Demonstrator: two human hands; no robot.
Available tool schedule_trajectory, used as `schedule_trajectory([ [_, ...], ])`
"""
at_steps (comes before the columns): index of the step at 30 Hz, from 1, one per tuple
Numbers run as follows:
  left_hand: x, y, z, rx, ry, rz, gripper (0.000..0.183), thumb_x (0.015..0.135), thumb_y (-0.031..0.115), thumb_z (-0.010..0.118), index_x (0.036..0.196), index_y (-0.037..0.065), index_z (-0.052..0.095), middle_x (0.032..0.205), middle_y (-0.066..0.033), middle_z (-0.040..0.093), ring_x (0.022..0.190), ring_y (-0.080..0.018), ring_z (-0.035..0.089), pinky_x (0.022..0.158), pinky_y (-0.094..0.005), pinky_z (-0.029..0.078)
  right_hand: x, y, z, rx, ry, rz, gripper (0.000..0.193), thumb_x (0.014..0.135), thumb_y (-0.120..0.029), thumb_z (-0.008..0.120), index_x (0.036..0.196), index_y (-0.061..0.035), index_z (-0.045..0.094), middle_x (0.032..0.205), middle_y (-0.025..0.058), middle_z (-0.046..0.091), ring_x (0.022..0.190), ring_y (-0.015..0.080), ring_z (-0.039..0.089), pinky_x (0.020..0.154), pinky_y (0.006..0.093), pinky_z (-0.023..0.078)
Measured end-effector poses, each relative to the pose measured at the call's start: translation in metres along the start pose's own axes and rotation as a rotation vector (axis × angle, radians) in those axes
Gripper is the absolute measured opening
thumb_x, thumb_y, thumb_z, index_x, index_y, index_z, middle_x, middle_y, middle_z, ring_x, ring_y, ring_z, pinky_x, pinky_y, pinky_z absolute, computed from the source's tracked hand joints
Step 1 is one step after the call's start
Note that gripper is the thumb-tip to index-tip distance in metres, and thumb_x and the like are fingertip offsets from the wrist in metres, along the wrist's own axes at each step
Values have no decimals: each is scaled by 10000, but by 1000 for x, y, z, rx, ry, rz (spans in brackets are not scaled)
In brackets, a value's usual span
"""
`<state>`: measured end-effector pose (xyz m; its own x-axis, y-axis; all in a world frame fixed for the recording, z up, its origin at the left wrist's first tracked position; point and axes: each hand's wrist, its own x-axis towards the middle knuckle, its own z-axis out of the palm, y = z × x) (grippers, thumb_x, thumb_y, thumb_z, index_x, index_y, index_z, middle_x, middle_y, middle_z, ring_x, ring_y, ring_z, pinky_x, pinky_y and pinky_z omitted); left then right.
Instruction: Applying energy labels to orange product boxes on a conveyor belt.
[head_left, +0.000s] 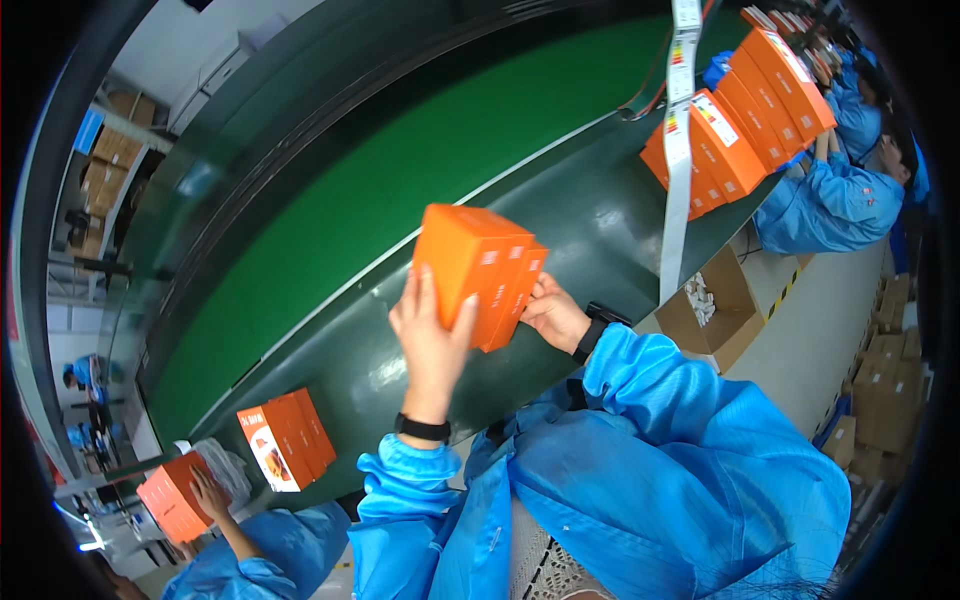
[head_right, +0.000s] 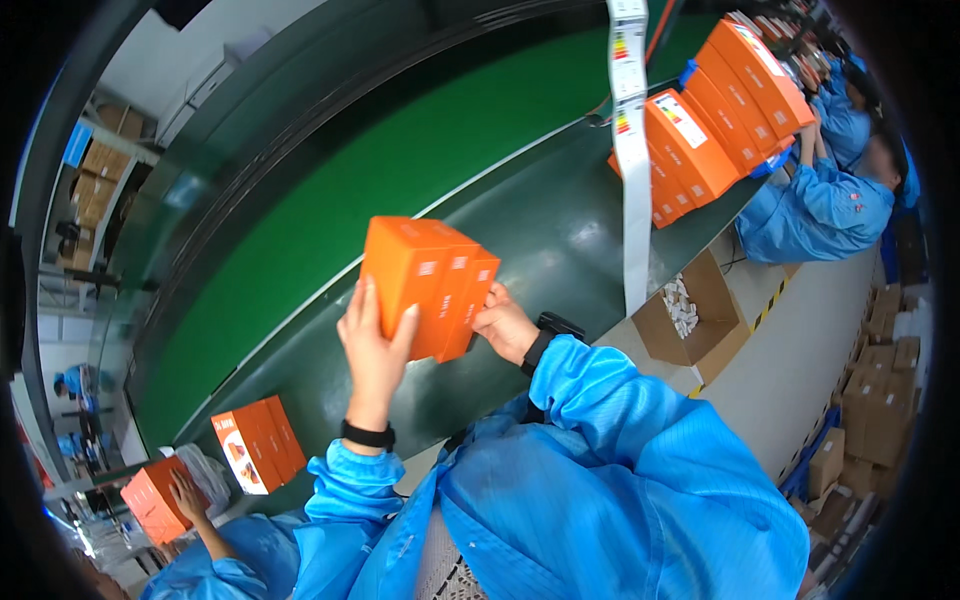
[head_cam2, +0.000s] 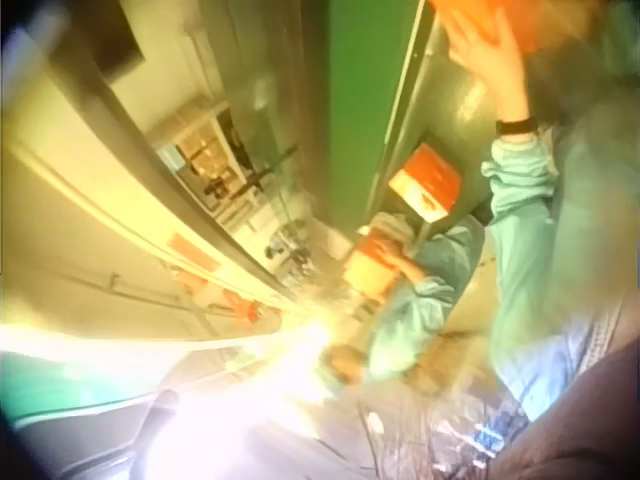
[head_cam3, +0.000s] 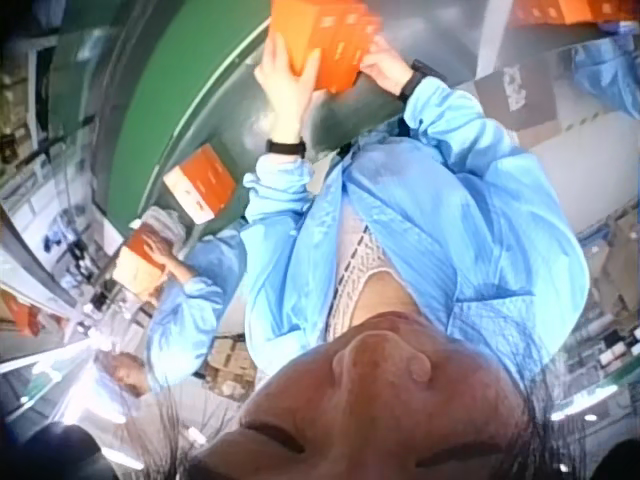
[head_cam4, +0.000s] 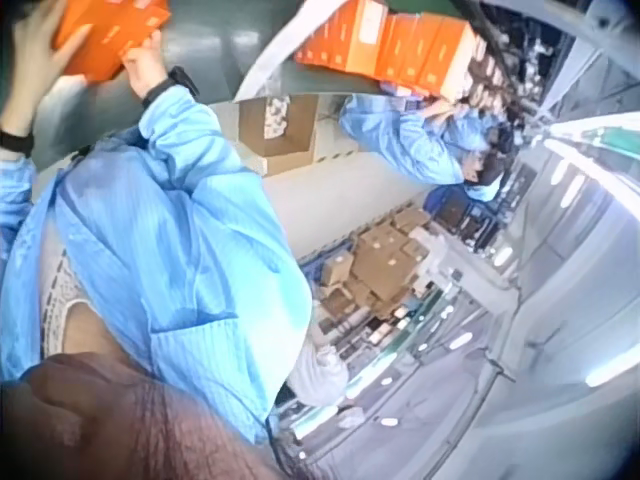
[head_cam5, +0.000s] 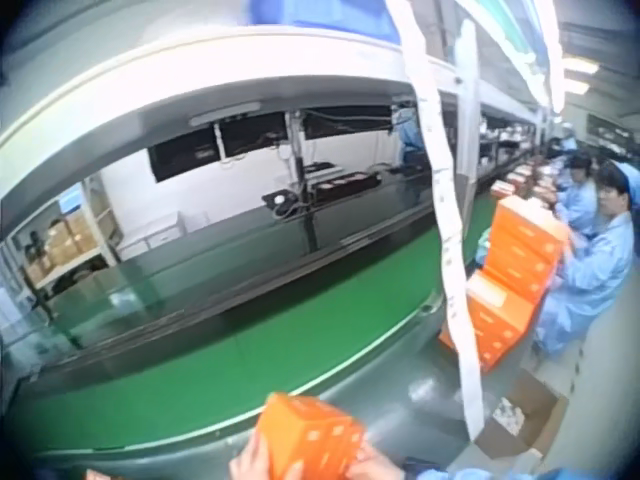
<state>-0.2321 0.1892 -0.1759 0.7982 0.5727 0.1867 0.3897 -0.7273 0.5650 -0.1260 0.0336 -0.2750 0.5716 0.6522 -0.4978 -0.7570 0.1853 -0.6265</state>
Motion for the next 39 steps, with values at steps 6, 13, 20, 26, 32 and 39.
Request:
schedule_trajectory([
  [6, 18, 96, 91, 200, -62, 323, 709, 758, 369, 725, 1367, 97, 485, 1402, -197, 429, 1186, -433, 419, 1015, -524, 321, 17, -13, -87, 474, 142, -114, 714, 707, 146, 418, 1356, -147, 374, 1272, 100, 528, 1156, 263, 547, 954, 473, 474],
  [13, 1, 109, 131, 359, -172, 355, 713, 796, 441, 661, 1416, 174, 430, 1462, -155, 367, 1243, -449, 395, 1018, -639, 248, 14, -28, -109, -329, 148, 32, 352, 943, -134, 473, 1294, -117, 505, 1045, 59, 641, 834, 147, 609, 663, 291, 504],
  [20, -14, 98, 99, 107, -164, 258, 790, 776, 484, 672, 1446, 186, 375, 1530, -177, 214, 1347, -438, 280, 1054, -658, 181, -18, -19, -101, -850, -127, 444, 225, 882, -272, 607, 969, -65, 609, 781, 29, 601, 584, 100, 533, 482, 246, 451],
  [26, -50, -22, -18, 65, 372, -38, 538, 771, 235, 706, 1259, 109, 517, 1440, -200, 312, 1325, -413, 282, 1058, -564, 227, -48, 3, -16, -1049, -379, 720, 263, 928, -200, 573, 1130, -41, 630, 975, 42, 628, 846, 148, 607, 683, 297, 539],
  [32, -171, -239, -156, 149, 1214, -546, 282, 932, 150, 499, 1112, -66, 517, 1146, -226, 462, 1067, -360, 441, 941, -440, 365, -37, 86, 133, -1144, -890, 130, 262, 885, -191, 608, 1065, -2, 637, 1000, 105, 649, 810, 179, 648, 731, 303, 521],
  [39, -238, -380, -225, -502, 806, -929, 469, 1028, 349, 342, 1197, -36, 551, 1130, -162, 611, 1065, -269, 566, 914, -376, 436, -52, 200, 340, -1243, -987, -644, 326, 810, -142, 618, 1111, -14, 615, 1208, 193, 522, 1146, 362, 501, 972, 412, 425],
])
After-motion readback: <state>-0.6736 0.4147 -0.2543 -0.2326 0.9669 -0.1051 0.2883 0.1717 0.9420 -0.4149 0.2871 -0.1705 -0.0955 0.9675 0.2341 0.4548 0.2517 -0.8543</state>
